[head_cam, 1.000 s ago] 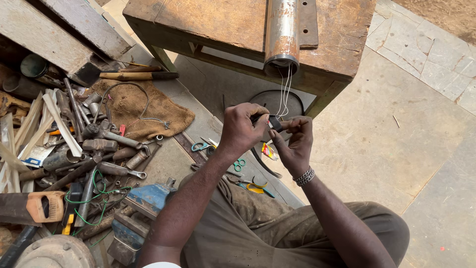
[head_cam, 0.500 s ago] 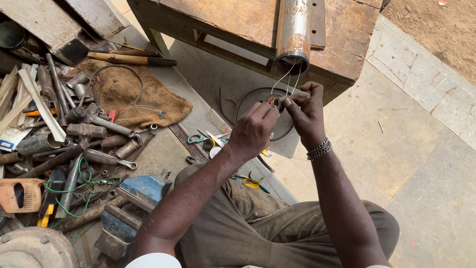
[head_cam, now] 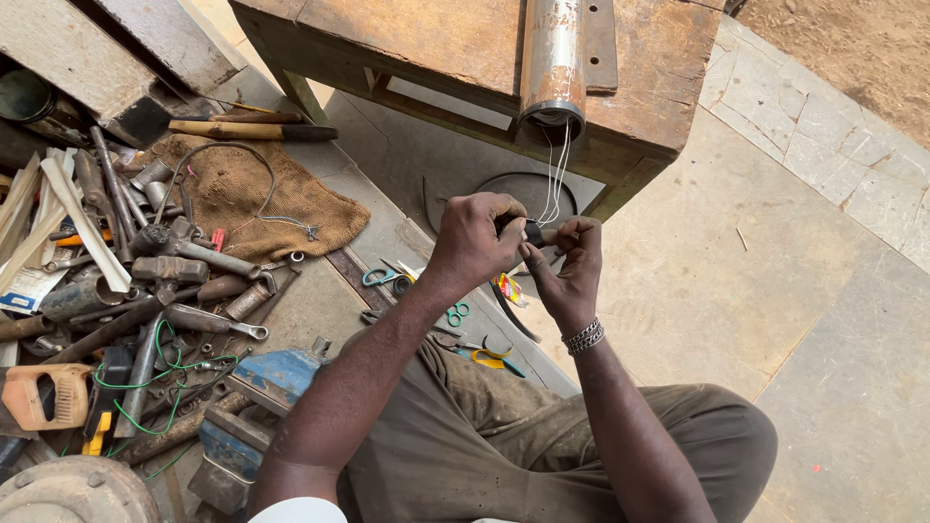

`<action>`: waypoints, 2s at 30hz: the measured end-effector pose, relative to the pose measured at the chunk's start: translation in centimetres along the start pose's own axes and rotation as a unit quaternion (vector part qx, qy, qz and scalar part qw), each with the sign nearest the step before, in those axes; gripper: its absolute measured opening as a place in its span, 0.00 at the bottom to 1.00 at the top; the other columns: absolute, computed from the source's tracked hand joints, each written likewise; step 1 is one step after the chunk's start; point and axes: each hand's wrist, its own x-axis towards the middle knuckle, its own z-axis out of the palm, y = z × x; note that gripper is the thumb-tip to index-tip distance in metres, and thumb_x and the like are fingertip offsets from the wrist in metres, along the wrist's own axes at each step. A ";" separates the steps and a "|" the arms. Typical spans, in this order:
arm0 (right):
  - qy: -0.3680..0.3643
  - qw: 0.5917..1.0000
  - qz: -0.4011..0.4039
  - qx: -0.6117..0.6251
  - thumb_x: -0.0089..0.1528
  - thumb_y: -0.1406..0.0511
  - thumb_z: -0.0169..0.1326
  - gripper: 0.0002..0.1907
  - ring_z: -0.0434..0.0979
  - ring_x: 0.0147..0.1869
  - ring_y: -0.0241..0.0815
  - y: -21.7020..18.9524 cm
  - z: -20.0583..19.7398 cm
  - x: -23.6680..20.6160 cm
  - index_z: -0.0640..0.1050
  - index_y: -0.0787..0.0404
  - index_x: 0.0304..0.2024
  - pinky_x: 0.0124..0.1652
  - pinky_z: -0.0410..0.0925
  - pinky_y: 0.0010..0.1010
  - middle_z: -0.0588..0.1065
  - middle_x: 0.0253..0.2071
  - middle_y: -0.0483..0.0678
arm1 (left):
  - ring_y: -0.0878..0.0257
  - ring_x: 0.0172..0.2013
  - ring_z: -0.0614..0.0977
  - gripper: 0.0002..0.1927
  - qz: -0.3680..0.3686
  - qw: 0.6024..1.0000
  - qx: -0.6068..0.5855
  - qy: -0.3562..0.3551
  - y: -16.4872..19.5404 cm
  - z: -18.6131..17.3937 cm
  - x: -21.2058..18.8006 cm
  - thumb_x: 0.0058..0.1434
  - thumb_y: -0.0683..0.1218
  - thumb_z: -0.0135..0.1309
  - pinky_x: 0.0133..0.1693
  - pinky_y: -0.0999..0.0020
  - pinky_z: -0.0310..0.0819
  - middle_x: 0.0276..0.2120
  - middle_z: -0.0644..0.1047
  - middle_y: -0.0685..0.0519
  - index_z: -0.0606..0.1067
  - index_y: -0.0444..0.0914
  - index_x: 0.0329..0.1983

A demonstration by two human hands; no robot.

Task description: The person sits on the ground at a workbench and works on the white wires emerging from a cylindrical metal motor housing, twisting and joining the wire ends, wrapping a joint with tape from a tape roll, and trimming or stripping wire with a utility knife. He handles the wires and a dark strap-like part while joining the connections.

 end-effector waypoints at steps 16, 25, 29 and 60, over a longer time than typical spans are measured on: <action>-0.078 0.990 0.116 0.028 0.66 0.71 0.61 0.25 0.81 0.48 0.35 -1.3 -0.4 6.3 0.59 0.57 0.55 0.43 0.73 0.22 0.80 0.43 0.54 | 0.50 0.43 0.79 0.10 0.142 0.972 0.184 -0.022 -0.4 0.5 -2.7 0.62 0.37 0.60 0.44 0.54 0.76 0.40 0.75 0.46 0.73 0.35 0.44; 0.000 0.997 -0.010 -0.082 0.65 0.67 0.65 0.22 0.78 0.45 0.34 -0.3 -1.4 4.2 0.64 0.60 0.51 0.44 0.71 0.25 0.76 0.40 0.47 | 0.58 0.33 0.84 0.05 -0.013 0.993 0.106 -0.042 -0.2 -0.2 -1.4 0.61 0.41 0.61 0.36 0.62 0.79 0.33 0.79 0.48 0.80 0.34 0.36; -0.106 0.994 -0.022 -0.010 0.61 0.68 0.66 0.25 0.77 0.50 0.36 0.7 -1.7 0.2 0.64 0.59 0.51 0.51 0.72 0.30 0.70 0.46 0.49 | 0.64 0.34 0.87 0.07 -0.123 0.991 -0.014 -0.059 -0.5 -0.7 -0.5 0.61 0.44 0.60 0.39 0.68 0.82 0.32 0.84 0.50 0.82 0.35 0.38; -0.089 0.946 0.067 0.303 0.66 0.71 0.61 0.26 0.74 0.57 0.36 -0.1 -0.9 -1.0 0.59 0.55 0.57 0.58 0.68 0.35 0.71 0.50 0.47 | 0.65 0.29 0.80 0.07 -0.204 0.956 -0.193 -0.087 -3.0 -0.4 -0.9 0.62 0.43 0.61 0.34 0.67 0.78 0.28 0.81 0.51 0.82 0.33 0.39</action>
